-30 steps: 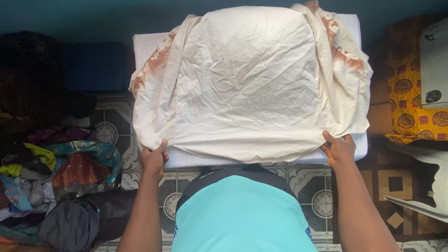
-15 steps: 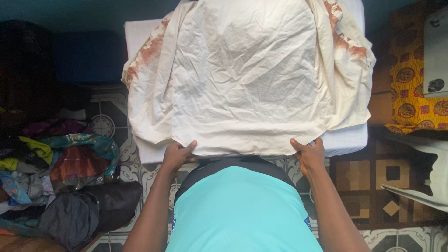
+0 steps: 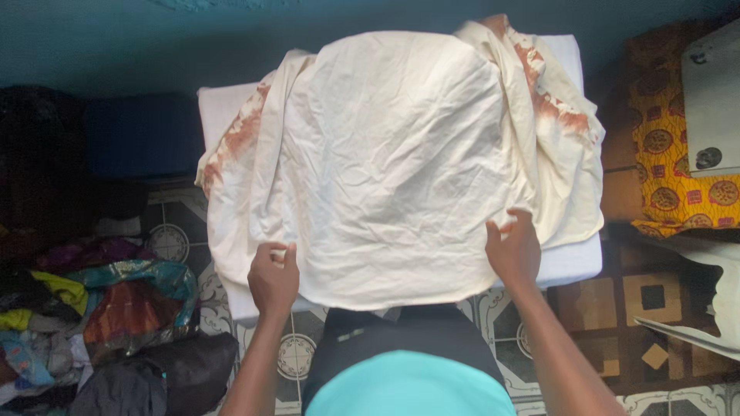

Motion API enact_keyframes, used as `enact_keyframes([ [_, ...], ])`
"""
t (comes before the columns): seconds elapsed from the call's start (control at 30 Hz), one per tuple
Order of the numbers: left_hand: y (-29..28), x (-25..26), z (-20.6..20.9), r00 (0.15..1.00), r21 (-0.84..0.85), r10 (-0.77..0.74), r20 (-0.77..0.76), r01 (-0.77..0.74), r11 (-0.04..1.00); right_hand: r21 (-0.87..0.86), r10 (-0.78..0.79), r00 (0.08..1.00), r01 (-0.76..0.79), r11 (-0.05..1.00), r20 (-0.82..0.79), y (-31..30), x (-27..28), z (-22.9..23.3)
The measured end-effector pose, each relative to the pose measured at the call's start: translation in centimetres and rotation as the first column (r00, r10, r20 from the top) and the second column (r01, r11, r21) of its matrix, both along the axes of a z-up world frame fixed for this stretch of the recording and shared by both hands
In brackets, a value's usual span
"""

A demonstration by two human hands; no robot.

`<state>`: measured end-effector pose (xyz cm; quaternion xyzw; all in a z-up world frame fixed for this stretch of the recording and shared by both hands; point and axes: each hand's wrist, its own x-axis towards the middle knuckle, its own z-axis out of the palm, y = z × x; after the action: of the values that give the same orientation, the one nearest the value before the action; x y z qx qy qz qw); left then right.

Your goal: The person unfolds a large, light-colored patterned sheet on a white surface. They smooth out the fabric with their hands, then fold the sheet in half and continue folding it into a smaller, compact bundle.

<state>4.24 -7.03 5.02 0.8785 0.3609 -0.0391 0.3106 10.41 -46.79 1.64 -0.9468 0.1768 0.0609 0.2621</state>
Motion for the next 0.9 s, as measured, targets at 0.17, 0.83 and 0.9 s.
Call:
enact_keyframes([
  [0.17, 0.4, 10.0, -3.9, 0.847, 0.175, -0.432, 0.310, 0.395, 0.902, -0.124, 0.192, 0.968, -0.173, 0.977, 0.160, 0.4, 11.4, -1.6],
  [0.83, 4.2, 23.7, -3.2, 0.957, 0.324, -0.034, 0.287, -0.064, 0.944, -0.185, 0.247, 0.957, -0.219, 0.958, 0.150, 0.4, 26.7, -0.2],
  [0.9, 1.6, 22.7, -3.6, 0.903, 0.419, -0.192, 0.385, 0.015, 0.908, -0.176, 0.206, 0.923, -0.155, 0.972, 0.325, 2.2, 25.3, -1.6],
])
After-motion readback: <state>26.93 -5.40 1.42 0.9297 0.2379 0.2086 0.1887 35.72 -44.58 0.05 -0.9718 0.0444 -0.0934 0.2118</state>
